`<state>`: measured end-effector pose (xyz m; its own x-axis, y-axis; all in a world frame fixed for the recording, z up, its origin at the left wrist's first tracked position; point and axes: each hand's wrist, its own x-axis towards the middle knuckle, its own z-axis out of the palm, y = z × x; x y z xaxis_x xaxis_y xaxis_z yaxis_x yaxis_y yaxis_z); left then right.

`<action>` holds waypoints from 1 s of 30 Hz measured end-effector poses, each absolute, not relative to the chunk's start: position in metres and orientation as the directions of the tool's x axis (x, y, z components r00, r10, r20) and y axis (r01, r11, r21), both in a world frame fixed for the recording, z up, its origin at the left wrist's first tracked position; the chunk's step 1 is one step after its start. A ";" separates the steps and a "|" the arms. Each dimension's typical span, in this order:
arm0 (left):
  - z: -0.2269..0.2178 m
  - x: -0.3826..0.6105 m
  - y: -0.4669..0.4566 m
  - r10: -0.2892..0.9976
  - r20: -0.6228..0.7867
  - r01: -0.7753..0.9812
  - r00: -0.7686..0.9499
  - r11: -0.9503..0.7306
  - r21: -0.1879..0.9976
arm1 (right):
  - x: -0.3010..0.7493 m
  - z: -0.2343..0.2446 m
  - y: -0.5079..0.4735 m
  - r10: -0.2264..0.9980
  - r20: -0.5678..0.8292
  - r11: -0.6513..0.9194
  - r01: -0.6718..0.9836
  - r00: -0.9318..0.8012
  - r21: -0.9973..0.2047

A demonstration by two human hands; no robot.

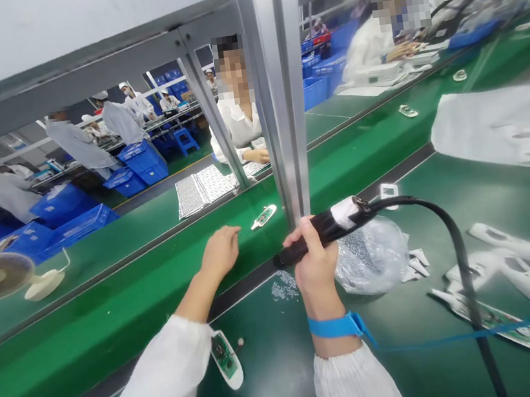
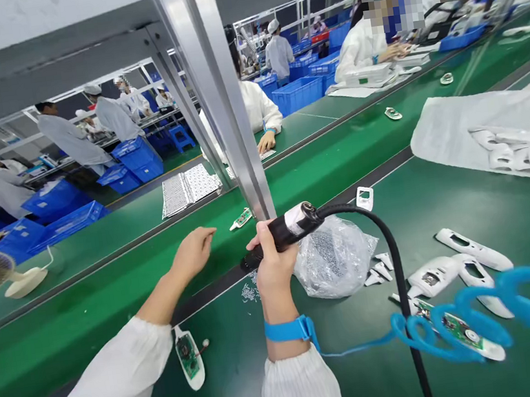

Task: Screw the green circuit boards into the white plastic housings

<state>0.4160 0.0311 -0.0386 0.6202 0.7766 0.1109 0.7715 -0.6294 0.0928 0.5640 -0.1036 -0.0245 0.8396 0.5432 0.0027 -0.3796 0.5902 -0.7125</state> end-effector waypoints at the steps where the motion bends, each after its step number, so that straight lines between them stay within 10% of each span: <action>1: -0.039 0.395 0.018 0.768 0.128 0.752 0.628 -0.641 0.154 | 0.563 -0.025 -0.103 0.561 0.007 0.586 -0.391 0.828 -0.710; 6: -0.061 0.295 -0.076 0.770 0.210 0.670 0.603 -0.631 0.390 | 0.551 -0.023 -0.103 0.695 0.090 0.508 -0.398 0.713 -0.764; 16: -0.097 0.275 -0.140 0.834 0.270 0.784 0.481 -0.547 0.294 | 0.551 -0.012 -0.118 0.963 0.079 0.137 -0.213 0.258 -0.967; 30: -0.104 0.276 -0.144 0.819 0.372 0.708 0.438 -0.569 0.418 | 0.540 -0.019 -0.112 0.967 0.049 0.099 -0.191 0.250 -0.977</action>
<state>0.2758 -0.1443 -0.1036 0.4376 0.8186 0.3720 0.7083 -0.5687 0.4182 0.5405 -0.1120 -0.0187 0.2498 0.9671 0.0489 -0.1913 0.0988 -0.9766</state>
